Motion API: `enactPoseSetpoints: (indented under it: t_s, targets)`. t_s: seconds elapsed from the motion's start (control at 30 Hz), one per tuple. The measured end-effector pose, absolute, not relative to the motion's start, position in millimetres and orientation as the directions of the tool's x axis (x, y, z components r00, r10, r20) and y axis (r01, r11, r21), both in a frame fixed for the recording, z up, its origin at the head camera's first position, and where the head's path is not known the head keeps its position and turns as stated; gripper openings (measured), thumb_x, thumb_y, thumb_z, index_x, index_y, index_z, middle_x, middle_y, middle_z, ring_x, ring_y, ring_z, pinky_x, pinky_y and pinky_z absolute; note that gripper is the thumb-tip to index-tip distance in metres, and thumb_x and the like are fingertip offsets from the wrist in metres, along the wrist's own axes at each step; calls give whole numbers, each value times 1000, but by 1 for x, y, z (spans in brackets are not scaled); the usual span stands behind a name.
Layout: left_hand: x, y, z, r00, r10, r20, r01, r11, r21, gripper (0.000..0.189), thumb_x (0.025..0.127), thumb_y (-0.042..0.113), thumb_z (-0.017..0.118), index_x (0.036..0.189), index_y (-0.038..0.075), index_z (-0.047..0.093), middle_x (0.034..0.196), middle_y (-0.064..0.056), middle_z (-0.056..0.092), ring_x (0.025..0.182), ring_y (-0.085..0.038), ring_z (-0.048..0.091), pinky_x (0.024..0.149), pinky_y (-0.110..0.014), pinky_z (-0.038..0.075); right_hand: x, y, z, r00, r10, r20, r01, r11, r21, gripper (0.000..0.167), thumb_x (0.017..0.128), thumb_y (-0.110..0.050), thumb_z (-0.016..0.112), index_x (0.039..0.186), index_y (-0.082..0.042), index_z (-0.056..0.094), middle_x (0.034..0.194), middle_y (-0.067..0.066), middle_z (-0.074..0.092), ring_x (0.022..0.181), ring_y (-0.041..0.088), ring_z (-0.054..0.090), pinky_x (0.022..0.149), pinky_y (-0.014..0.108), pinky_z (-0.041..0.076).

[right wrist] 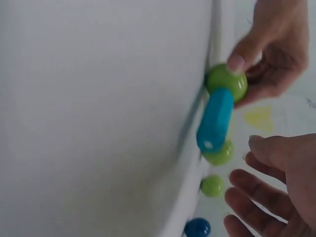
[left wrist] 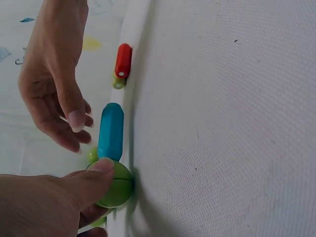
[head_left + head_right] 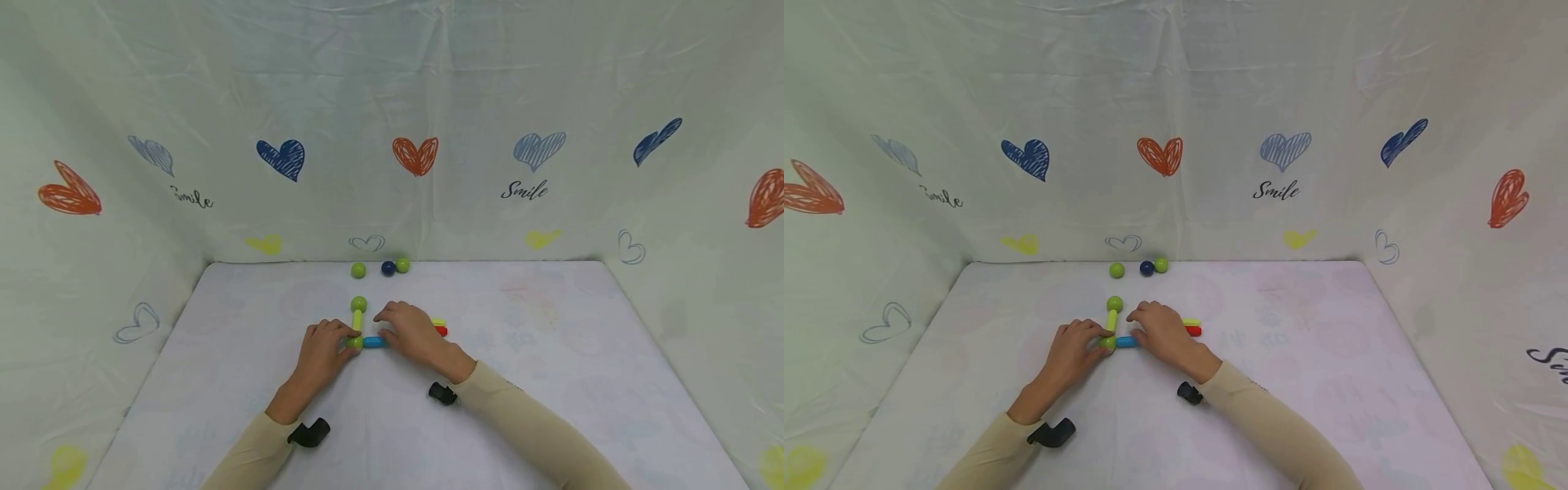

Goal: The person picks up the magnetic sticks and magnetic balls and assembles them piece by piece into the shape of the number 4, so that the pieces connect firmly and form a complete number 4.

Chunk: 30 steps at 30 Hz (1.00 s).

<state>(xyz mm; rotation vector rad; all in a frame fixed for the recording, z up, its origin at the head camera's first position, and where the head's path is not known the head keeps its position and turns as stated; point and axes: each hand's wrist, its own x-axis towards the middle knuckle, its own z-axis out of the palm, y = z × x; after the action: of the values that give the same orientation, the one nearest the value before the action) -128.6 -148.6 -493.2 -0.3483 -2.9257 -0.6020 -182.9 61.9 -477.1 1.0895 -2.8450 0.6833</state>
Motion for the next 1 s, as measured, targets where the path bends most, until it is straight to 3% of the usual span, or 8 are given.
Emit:
enactPoseSetpoints:
  t_s: [0.53,1.0]
  targets:
    - [-128,-150,-494,-976,162,145,207,892,402,29,84,15,91,111,13,82,107,-5,74,103,-27,64,100,-53,47,-249,85,-461,-829,-538,151,-559,796,-232,50,99,-17,78,143,-3,61,148,17,58,132,34,60,107,45,54]
    - [-128,-149,-497,-977,152,149,203,880,430,29,83,14,91,111,13,82,108,-5,74,104,-27,65,100,-52,46,-279,89,-466,-857,-511,64,-514,837,-188,54,100,-14,75,149,-4,54,154,19,51,137,38,55,111,51,50]
